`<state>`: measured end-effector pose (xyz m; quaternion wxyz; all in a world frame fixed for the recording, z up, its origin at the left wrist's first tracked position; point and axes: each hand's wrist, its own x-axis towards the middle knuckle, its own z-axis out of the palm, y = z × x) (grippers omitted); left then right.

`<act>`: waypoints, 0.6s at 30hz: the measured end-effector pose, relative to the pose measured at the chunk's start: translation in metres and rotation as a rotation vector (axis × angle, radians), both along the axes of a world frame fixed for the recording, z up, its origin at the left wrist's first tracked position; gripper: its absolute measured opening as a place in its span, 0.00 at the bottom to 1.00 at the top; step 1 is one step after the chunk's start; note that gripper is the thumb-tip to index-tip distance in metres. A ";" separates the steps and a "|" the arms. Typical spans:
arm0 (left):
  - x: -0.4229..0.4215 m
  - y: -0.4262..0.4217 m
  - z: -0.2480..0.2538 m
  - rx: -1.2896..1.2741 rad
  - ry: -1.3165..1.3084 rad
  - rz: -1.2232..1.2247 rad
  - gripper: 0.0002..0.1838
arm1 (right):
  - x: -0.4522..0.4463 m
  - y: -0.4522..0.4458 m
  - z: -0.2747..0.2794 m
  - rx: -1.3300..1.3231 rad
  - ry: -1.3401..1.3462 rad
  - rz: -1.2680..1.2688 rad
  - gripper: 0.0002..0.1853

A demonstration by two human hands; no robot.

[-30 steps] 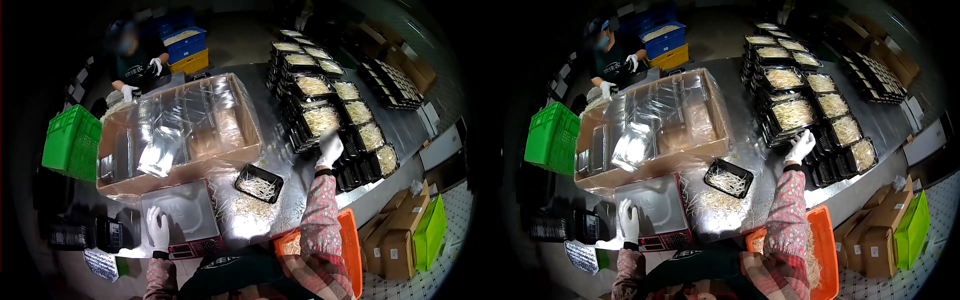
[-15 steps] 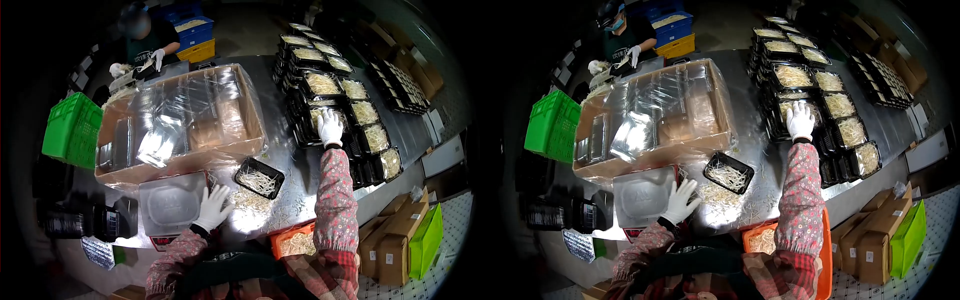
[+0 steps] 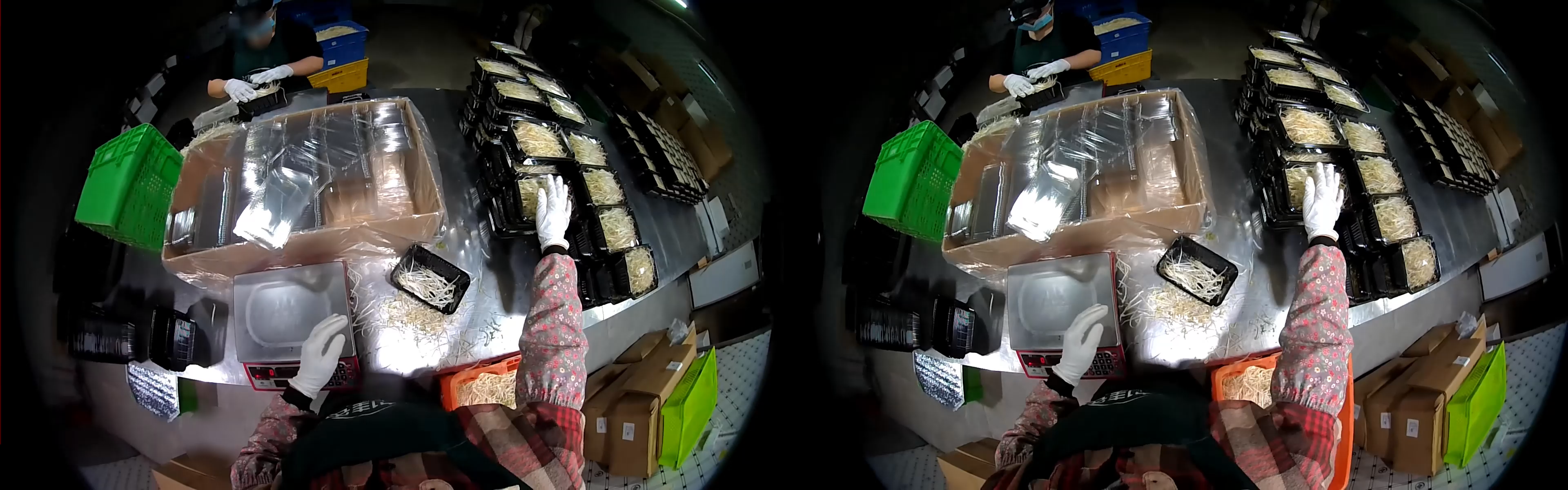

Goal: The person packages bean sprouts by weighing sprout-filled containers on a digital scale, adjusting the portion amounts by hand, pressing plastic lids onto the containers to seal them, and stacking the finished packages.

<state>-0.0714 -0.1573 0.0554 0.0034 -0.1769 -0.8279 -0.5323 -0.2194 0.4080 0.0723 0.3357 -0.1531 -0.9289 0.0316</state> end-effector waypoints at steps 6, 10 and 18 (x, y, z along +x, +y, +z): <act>0.006 -0.008 0.005 0.150 -0.158 0.072 0.17 | 0.041 -0.015 0.005 -0.069 0.205 0.057 0.27; -0.001 -0.002 0.001 0.032 -0.075 -0.014 0.17 | 0.086 -0.032 0.007 -0.152 0.297 0.047 0.23; -0.011 0.032 -0.004 0.105 -0.196 -0.278 0.21 | 0.251 -0.088 -0.034 -0.415 0.253 -0.006 0.26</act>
